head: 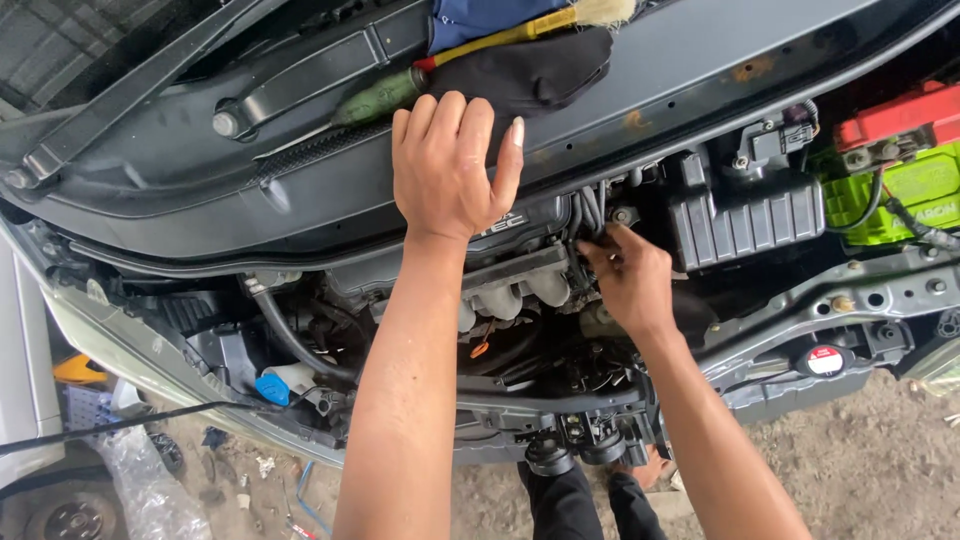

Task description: The person uses a screwdriver to remove screws from the car's headlight assembly and the area near the windshield. They then reach into the engine bay to disconnect a wiring harness and work near the battery.

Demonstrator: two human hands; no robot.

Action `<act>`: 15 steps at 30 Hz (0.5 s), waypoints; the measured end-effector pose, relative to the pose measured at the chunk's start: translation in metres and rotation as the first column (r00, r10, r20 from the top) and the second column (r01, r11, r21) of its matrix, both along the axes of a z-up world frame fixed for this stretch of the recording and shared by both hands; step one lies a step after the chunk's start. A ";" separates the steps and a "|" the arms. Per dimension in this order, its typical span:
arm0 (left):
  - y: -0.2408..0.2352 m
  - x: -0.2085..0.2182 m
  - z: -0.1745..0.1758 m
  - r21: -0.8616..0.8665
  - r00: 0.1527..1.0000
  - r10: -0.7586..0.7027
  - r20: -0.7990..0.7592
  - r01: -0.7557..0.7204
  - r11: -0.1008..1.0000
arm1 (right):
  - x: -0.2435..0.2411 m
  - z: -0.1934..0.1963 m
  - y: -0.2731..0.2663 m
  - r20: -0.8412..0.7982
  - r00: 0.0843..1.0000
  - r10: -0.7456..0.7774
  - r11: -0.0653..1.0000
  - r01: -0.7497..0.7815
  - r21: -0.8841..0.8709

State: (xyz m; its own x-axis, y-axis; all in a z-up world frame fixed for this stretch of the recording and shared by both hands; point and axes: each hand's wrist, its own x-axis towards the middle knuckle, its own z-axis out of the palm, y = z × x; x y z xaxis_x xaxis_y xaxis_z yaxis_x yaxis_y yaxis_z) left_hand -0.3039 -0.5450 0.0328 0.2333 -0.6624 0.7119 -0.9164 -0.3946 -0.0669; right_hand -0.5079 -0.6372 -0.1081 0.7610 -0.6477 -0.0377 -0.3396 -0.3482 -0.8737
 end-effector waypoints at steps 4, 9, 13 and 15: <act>0.000 0.001 0.000 -0.001 1.000 0.007 0.010 -0.007 1.000 | 0.005 -0.004 -0.007 -0.052 0.998 0.028 1.000 -0.028 0.015; 0.000 0.000 -0.001 0.003 1.000 0.011 0.006 -0.011 1.000 | 0.001 0.014 -0.011 -0.047 0.998 0.034 0.999 -0.034 0.008; 0.000 -0.002 0.001 -0.005 1.000 0.002 0.015 -0.002 1.000 | 0.005 -0.003 -0.009 0.139 0.988 0.065 0.978 -0.036 -0.205; -0.001 -0.001 0.000 -0.009 1.000 0.010 0.015 -0.010 1.000 | 0.006 -0.003 -0.011 0.084 0.995 0.054 0.962 -0.029 -0.270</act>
State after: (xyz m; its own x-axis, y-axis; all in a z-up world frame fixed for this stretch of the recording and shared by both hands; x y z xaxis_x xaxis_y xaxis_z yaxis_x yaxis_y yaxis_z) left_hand -0.3045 -0.5461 0.0330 0.2287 -0.6538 0.7213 -0.9113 -0.4043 -0.0775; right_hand -0.5018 -0.6483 -0.1115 0.7797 -0.5924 0.2028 -0.2443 -0.5860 -0.7726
